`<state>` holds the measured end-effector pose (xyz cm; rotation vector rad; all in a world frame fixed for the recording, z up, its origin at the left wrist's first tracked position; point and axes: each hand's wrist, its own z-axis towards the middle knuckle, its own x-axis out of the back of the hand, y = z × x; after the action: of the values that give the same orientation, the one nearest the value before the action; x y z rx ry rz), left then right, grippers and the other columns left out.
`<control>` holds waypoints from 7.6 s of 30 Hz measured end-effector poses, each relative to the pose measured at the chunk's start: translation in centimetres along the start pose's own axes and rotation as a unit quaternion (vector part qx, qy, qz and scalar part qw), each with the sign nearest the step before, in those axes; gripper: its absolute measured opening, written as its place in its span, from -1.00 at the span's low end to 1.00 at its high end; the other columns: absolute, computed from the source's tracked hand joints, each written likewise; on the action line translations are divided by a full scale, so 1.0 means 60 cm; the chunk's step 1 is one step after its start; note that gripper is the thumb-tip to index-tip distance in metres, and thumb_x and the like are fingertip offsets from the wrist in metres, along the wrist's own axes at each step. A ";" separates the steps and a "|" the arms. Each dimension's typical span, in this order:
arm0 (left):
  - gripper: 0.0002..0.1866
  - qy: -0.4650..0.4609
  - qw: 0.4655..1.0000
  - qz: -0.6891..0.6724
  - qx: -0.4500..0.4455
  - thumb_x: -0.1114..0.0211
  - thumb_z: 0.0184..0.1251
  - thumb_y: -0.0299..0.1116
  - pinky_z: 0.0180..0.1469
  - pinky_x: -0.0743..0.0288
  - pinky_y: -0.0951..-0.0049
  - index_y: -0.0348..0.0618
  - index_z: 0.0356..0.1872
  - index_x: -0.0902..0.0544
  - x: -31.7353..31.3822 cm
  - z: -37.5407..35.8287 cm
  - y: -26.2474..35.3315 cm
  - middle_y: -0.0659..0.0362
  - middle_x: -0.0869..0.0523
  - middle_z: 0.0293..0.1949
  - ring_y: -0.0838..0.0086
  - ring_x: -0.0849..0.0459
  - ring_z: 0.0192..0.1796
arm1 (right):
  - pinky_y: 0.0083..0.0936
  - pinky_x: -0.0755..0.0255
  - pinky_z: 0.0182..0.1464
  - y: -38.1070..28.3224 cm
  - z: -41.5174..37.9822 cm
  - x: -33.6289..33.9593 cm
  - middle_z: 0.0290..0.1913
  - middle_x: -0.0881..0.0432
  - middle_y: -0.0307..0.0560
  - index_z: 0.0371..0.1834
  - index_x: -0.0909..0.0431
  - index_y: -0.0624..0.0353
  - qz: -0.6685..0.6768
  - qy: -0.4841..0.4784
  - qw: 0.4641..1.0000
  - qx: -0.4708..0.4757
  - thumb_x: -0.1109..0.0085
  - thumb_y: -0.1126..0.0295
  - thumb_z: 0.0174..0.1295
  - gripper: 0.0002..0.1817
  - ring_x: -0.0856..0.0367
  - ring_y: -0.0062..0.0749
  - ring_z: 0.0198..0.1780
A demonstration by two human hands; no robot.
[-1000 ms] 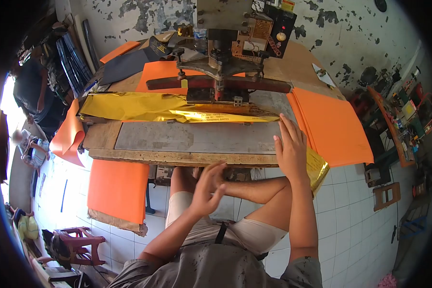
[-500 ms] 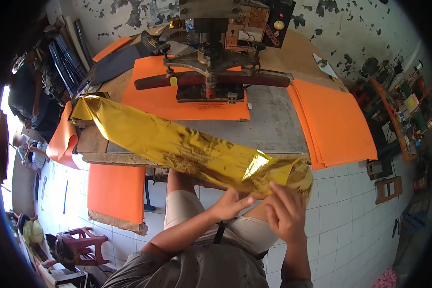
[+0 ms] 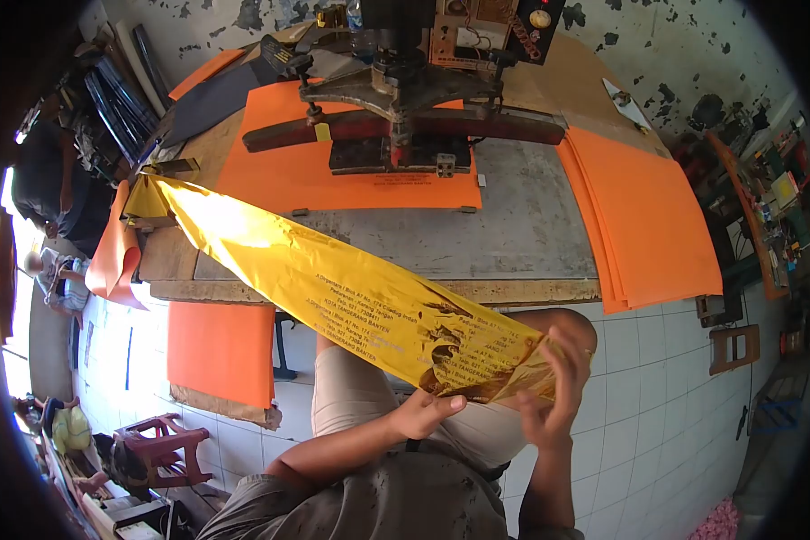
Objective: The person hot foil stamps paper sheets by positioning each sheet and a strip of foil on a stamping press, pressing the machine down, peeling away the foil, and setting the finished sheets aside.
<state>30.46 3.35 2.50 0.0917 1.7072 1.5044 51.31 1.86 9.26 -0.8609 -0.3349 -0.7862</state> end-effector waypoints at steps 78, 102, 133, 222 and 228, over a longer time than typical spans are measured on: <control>-0.36 0.750 0.392 0.533 -0.013 -0.25 0.61 -0.05 0.35 -0.42 0.17 -0.25 0.51 -0.39 0.440 -0.538 0.231 -0.10 -0.58 0.32 0.15 -0.61 0.30 | -0.51 -0.53 -0.22 0.136 -0.014 -0.024 -0.28 -0.74 -0.09 -0.17 -0.68 0.29 0.065 -0.144 0.966 -0.204 -0.17 0.38 0.51 -0.81 -0.77 -0.44 -0.26; -0.41 0.499 0.453 0.737 0.044 -0.32 0.46 -0.09 0.38 -0.44 0.00 -0.38 0.29 -0.59 0.521 -0.011 0.437 -0.18 -0.60 0.23 -0.10 -0.51 0.34 | -0.09 -0.46 0.26 0.132 0.325 -0.292 -0.03 -0.72 -0.01 -0.16 -0.79 0.12 -0.193 -0.099 0.955 -0.203 -0.50 0.06 0.19 -0.64 -0.61 0.02 0.13; -0.44 0.601 0.625 0.448 -0.222 -0.38 0.48 -0.43 0.28 -0.59 0.29 -0.31 0.43 -0.42 0.366 -0.252 0.346 -0.01 -0.61 0.27 0.28 -0.67 0.25 | -0.65 -0.33 -0.26 0.024 0.055 -0.113 -0.27 -0.59 -0.35 -0.05 -0.63 0.22 0.257 -0.123 0.920 -0.269 -0.41 0.47 0.33 -0.81 -0.39 -0.73 -0.30; -0.65 0.464 0.882 -0.028 -0.076 -0.12 0.68 -0.29 0.31 -0.57 0.21 -0.32 0.27 -0.54 0.196 -0.152 0.023 -0.02 -0.68 0.16 0.24 -0.70 0.18 | -0.71 -0.38 -0.42 0.022 0.001 -0.132 -0.29 -0.65 -0.26 0.04 -0.63 0.35 0.361 -0.079 0.837 -0.404 -0.25 0.37 0.51 -0.76 -0.49 -0.73 -0.45; -0.72 0.598 0.778 0.089 -0.172 -0.19 0.65 -0.28 -0.08 -0.72 0.35 -0.27 0.15 -0.59 0.303 -0.254 0.130 0.09 -0.70 -0.02 0.41 -0.73 -0.04 | -0.74 -0.42 -0.42 0.043 0.005 -0.115 -0.32 -0.61 -0.31 0.05 -0.62 0.37 0.361 -0.088 0.837 -0.402 -0.32 0.48 0.44 -0.77 -0.48 -0.78 -0.42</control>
<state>5.81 3.57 -1.53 -1.1714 2.3095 2.2035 48.53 6.43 4.16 -1.7265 0.2068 -0.0930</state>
